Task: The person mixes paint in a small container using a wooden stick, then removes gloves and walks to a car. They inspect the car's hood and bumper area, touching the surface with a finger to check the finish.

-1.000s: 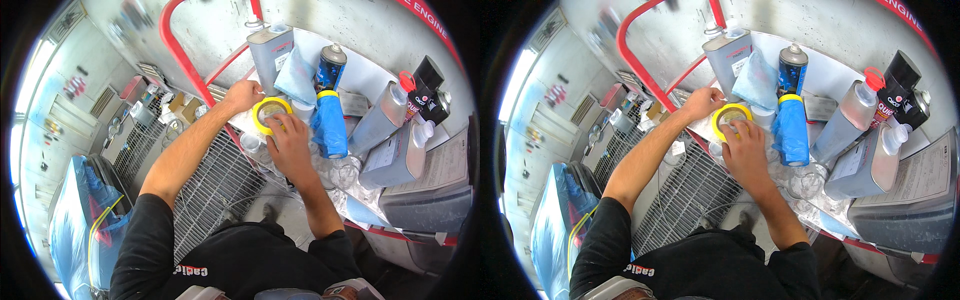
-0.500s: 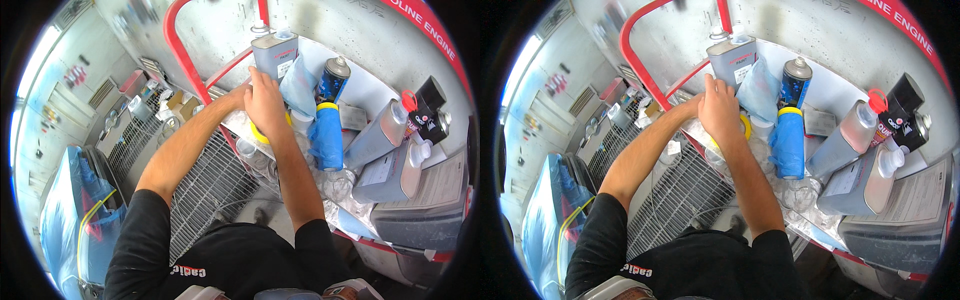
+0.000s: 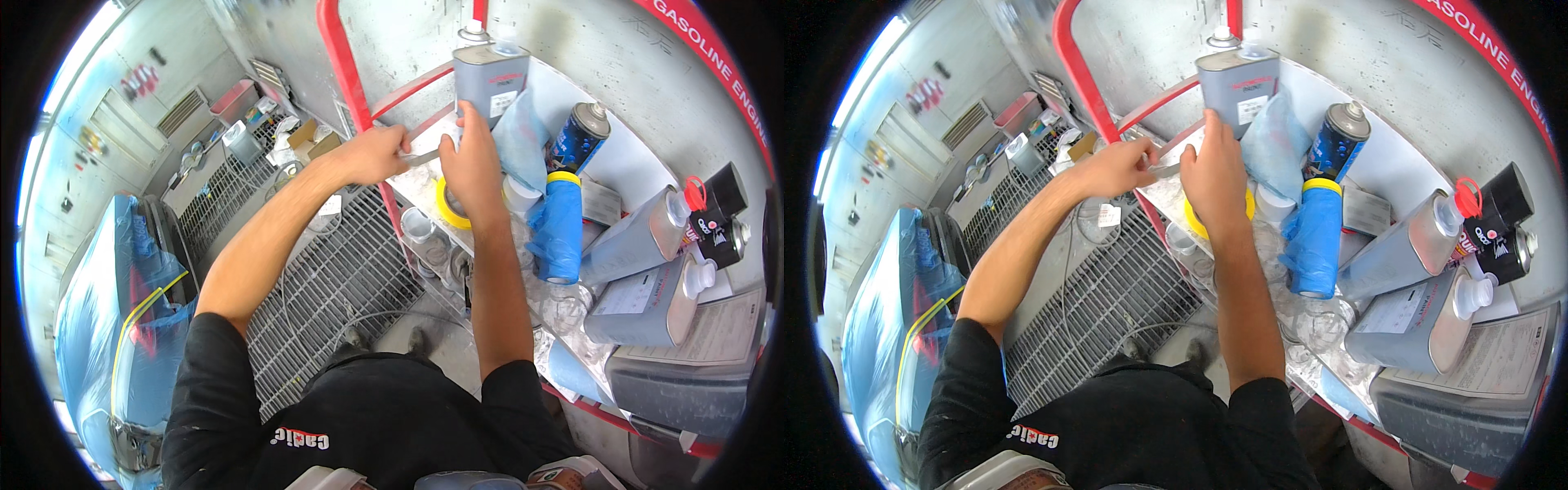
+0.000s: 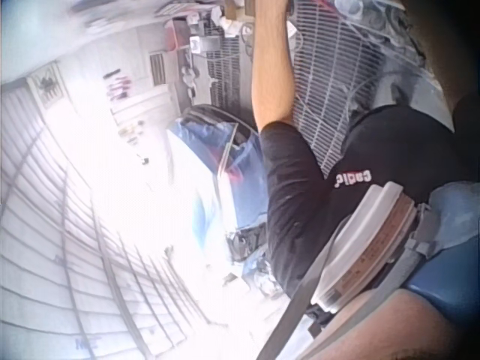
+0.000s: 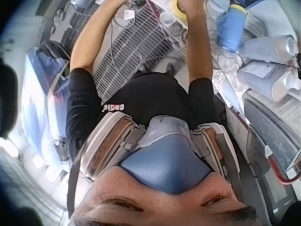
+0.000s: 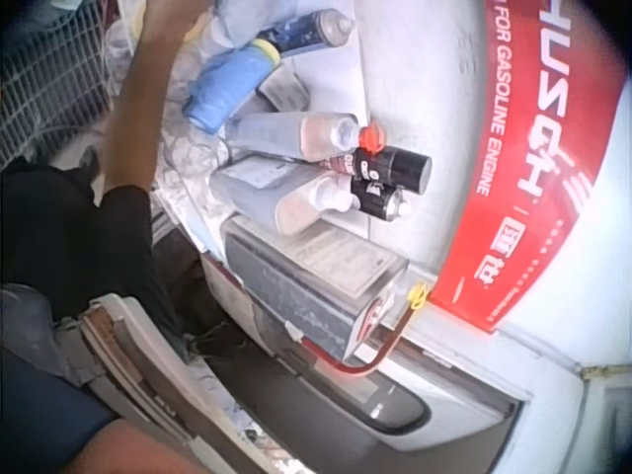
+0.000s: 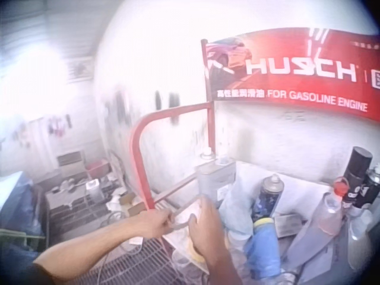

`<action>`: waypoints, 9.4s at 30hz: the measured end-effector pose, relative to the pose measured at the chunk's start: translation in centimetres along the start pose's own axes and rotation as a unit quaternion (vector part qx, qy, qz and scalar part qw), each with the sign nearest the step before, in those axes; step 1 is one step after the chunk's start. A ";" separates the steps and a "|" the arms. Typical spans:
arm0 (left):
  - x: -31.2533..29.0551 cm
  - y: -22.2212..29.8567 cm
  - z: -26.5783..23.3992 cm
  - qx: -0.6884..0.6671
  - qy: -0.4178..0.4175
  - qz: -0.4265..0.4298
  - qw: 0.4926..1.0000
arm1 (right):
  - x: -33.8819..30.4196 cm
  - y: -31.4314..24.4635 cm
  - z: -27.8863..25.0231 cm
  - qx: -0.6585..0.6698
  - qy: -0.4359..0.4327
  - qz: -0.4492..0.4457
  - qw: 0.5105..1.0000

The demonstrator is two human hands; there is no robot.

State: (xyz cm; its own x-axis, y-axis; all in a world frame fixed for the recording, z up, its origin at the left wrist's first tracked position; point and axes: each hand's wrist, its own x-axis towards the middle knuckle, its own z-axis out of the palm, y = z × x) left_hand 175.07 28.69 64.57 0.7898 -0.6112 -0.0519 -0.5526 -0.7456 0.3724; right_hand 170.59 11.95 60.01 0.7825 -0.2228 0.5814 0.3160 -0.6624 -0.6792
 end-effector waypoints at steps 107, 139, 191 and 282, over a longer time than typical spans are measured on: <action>-208.8 -54.6 50.8 -0.540 -0.070 -0.705 0.455 | -135.2 -121.6 72.4 0.055 -0.763 -0.089 0.638; -193.5 -49.7 57.4 -0.383 -0.392 -0.769 0.328 | -120.2 -126.3 86.2 0.073 -0.348 -0.704 0.615; -193.4 -48.3 59.9 -0.369 -0.383 -0.776 0.340 | -121.4 -126.3 86.5 0.091 -0.314 -0.686 0.650; -193.1 -47.3 61.6 -0.354 -0.388 -0.784 0.331 | -118.9 -123.5 83.3 0.030 -0.324 -0.665 0.672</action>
State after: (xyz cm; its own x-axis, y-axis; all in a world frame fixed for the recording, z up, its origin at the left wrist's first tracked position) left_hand 32.31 165.61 -0.12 -0.5009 0.2913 -0.8150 0.7917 -0.2264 -0.5674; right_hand 83.21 179.85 37.44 -0.1513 0.9093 0.3876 0.9731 0.0681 0.2201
